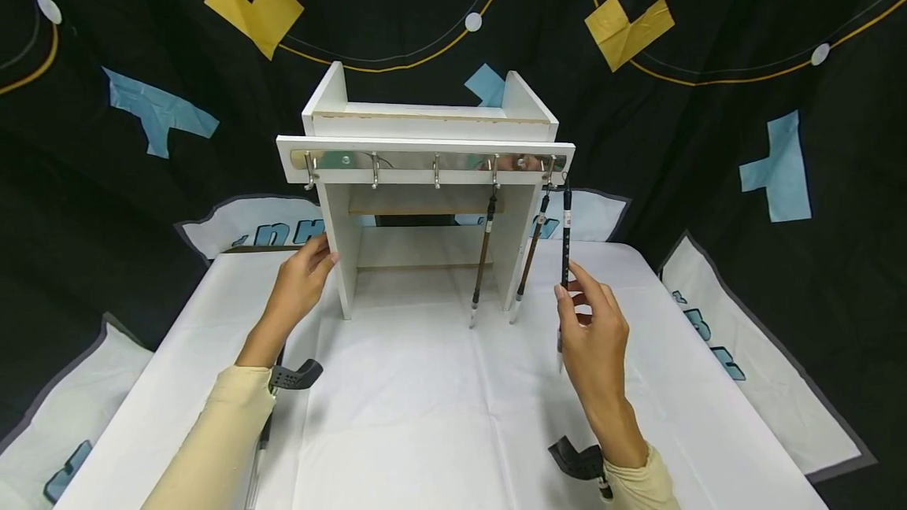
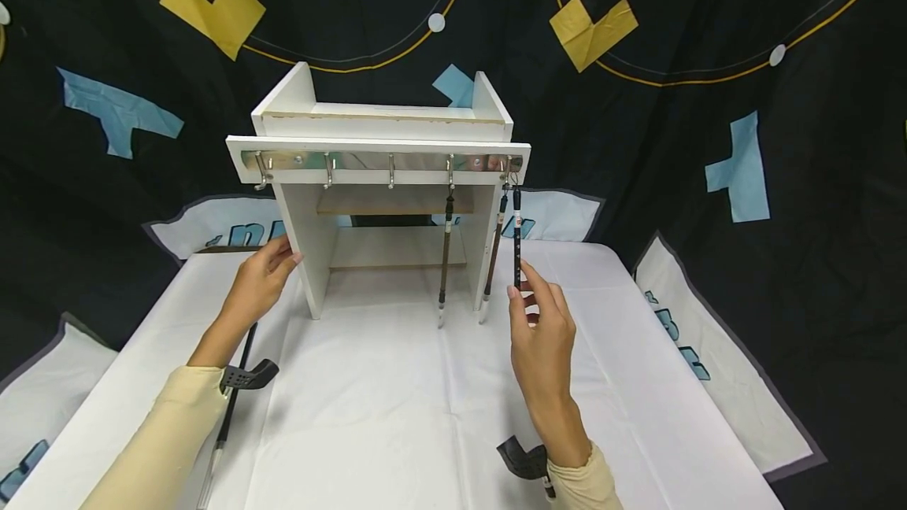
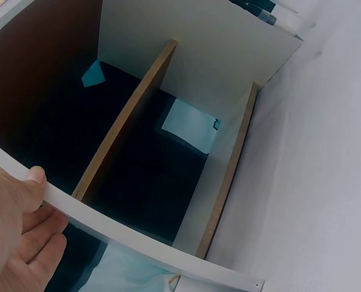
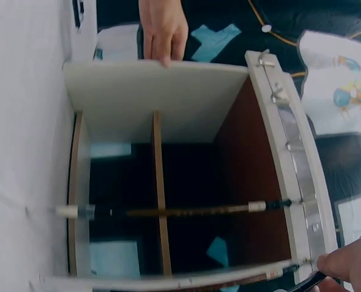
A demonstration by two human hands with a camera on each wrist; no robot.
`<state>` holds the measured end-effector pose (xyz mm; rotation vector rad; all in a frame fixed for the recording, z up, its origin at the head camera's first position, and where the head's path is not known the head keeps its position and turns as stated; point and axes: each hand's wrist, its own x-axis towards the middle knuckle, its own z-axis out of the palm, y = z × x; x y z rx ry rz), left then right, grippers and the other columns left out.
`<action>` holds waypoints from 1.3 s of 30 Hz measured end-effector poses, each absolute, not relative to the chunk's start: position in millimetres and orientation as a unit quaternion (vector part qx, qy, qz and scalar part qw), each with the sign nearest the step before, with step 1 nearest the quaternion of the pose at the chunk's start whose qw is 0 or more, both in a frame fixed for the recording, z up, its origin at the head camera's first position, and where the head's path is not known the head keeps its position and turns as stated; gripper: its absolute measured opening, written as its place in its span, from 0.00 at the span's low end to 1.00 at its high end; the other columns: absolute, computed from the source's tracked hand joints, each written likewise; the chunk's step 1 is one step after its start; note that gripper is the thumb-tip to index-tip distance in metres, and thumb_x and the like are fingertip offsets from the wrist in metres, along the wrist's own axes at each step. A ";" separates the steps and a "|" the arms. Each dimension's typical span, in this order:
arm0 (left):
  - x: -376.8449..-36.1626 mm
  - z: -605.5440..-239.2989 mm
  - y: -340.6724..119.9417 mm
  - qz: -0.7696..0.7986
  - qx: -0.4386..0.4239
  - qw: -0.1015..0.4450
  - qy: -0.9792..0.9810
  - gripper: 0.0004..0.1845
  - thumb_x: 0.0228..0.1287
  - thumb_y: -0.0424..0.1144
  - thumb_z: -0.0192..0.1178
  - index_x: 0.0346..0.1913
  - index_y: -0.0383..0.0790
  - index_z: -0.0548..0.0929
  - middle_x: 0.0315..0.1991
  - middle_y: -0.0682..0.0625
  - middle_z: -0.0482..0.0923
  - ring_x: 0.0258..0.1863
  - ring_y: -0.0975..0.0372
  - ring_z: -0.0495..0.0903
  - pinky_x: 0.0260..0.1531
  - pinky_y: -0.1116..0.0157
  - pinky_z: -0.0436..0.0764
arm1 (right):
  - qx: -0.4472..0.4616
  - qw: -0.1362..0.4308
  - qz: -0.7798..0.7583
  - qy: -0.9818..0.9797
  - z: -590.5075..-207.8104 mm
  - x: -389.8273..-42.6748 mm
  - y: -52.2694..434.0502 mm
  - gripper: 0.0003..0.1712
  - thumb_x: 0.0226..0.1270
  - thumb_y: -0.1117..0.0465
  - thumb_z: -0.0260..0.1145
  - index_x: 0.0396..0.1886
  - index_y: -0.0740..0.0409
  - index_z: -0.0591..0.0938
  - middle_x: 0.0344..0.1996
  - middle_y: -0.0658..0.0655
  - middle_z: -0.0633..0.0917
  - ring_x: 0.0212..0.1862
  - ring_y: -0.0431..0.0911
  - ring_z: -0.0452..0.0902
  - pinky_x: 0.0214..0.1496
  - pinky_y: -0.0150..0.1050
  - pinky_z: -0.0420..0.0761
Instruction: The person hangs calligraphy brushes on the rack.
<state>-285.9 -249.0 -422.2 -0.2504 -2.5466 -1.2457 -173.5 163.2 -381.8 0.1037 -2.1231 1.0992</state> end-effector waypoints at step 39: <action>-285.8 -421.4 -250.2 -0.432 -0.081 0.143 -0.887 0.31 0.86 0.45 0.49 0.81 0.32 0.61 0.75 0.30 0.68 0.75 0.38 0.69 0.72 0.42 0.73 | 0.145 0.305 0.450 -0.827 -398.9 -195.6 61.9 0.23 0.75 0.65 0.70 0.67 0.56 0.84 0.43 0.56 0.85 0.41 0.44 0.81 0.38 0.37 0.88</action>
